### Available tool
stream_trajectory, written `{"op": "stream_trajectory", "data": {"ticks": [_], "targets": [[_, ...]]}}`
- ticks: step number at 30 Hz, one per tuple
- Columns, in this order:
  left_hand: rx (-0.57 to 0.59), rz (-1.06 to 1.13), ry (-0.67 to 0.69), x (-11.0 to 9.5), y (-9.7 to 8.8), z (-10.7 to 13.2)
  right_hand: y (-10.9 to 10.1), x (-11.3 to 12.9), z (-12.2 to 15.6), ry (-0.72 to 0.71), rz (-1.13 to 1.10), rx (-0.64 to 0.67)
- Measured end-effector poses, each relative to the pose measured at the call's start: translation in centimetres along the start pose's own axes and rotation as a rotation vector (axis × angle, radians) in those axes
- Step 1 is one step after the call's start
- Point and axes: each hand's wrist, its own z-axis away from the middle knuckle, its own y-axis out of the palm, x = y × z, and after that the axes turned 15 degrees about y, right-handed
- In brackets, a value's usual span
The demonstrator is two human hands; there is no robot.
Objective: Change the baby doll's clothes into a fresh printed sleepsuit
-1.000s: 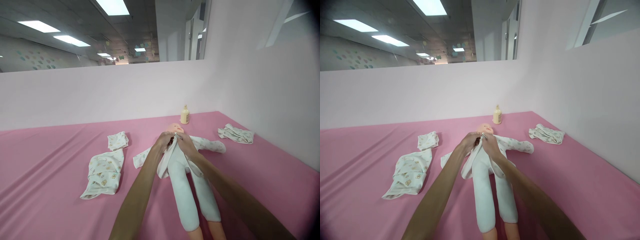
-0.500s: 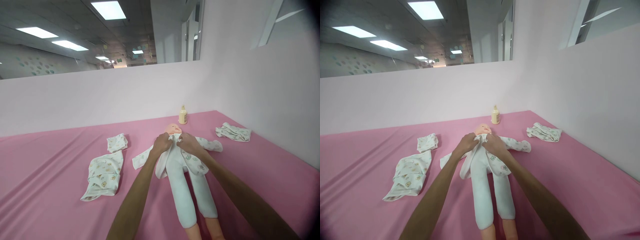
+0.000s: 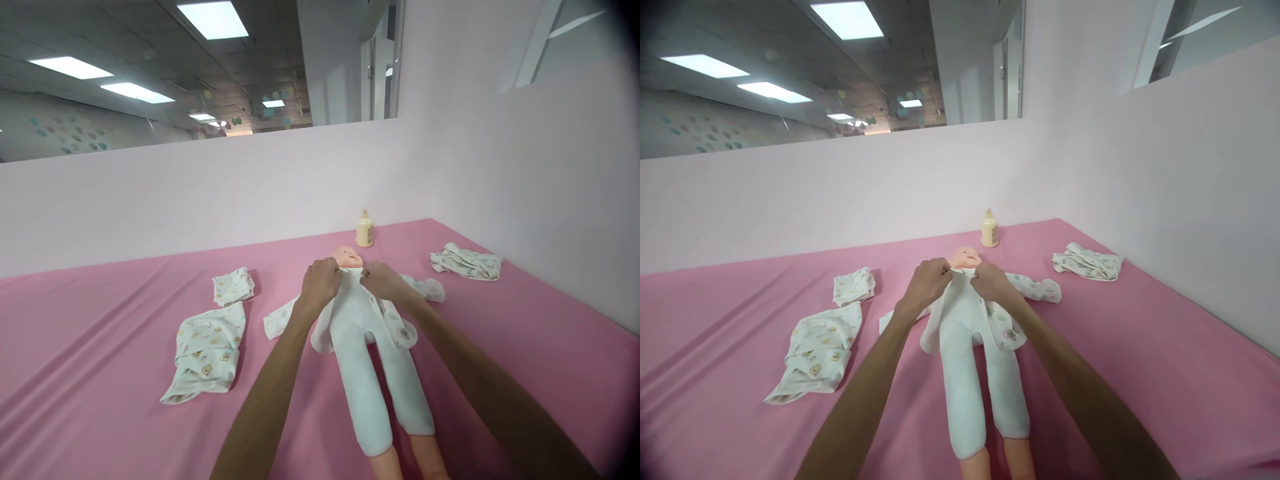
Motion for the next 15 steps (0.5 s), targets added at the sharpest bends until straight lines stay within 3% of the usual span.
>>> {"op": "stream_trajectory", "data": {"ticks": [5, 7, 15], "targets": [[-0.02, 0.09, 0.038, -0.7, 0.6, -0.2, -1.3, -0.5, 0.0, 0.056, -0.469, 0.229], [-0.034, 0.104, 0.062, -0.9, 1.0, -0.3, -1.3, -0.4, 0.3, 0.07, -0.609, 0.263], [-0.088, 0.075, 0.116, -1.1, 2.5, -0.7, -1.4, -0.7, 0.2, 0.081, -0.708, 0.336]]}}
